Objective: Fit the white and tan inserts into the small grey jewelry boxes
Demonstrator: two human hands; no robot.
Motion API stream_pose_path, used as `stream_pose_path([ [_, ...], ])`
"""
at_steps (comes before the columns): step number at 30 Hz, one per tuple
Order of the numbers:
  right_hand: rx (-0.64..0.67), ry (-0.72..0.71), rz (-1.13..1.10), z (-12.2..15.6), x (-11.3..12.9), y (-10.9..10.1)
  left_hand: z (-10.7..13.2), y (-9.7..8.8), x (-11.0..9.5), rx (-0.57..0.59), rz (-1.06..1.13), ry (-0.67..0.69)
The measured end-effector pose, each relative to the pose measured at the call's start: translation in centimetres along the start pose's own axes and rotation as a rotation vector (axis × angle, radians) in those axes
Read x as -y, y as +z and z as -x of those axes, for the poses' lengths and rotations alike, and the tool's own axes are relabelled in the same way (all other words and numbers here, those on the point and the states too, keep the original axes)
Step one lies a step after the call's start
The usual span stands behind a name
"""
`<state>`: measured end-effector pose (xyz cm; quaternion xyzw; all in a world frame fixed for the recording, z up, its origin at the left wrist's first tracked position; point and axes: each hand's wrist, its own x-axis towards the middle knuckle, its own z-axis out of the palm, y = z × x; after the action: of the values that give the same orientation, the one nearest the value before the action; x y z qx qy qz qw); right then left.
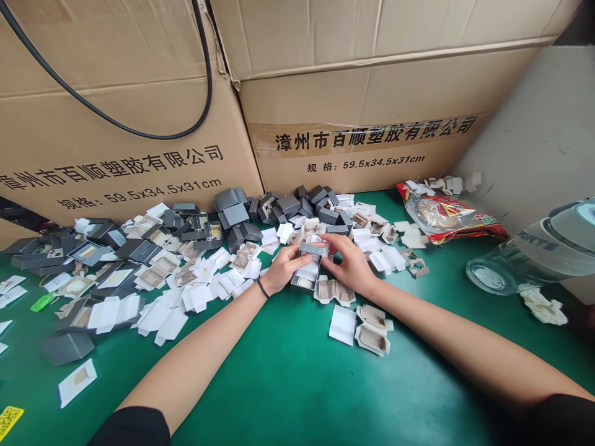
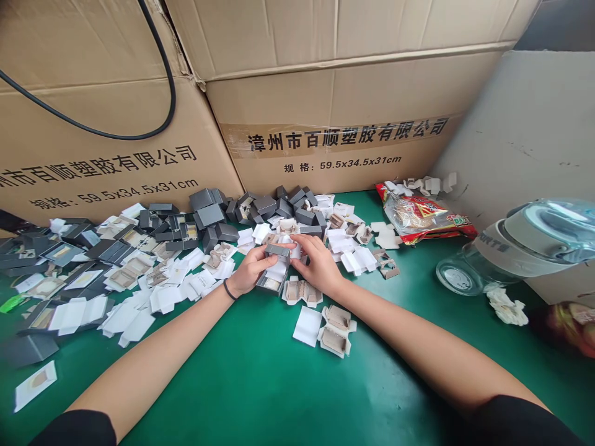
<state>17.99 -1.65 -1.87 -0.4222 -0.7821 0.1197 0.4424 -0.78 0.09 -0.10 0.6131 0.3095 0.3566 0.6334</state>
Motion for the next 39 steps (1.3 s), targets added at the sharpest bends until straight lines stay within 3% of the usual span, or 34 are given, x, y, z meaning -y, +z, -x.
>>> stream_pose_path([
  [14, 0.022, -0.007, 0.040, 0.21, -0.36, 0.21, 0.07, -0.02, -0.28, 0.087, -0.100, 0.073],
  [30, 0.048, -0.064, 0.050, -0.01, -0.49, 0.00, 0.11, 0.00, -0.26, 0.087, -0.102, 0.043],
  [39, 0.028, -0.020, 0.047, 0.07, -0.76, 0.15, 0.21, 0.15, -0.75, 0.130, -0.096, 0.039],
])
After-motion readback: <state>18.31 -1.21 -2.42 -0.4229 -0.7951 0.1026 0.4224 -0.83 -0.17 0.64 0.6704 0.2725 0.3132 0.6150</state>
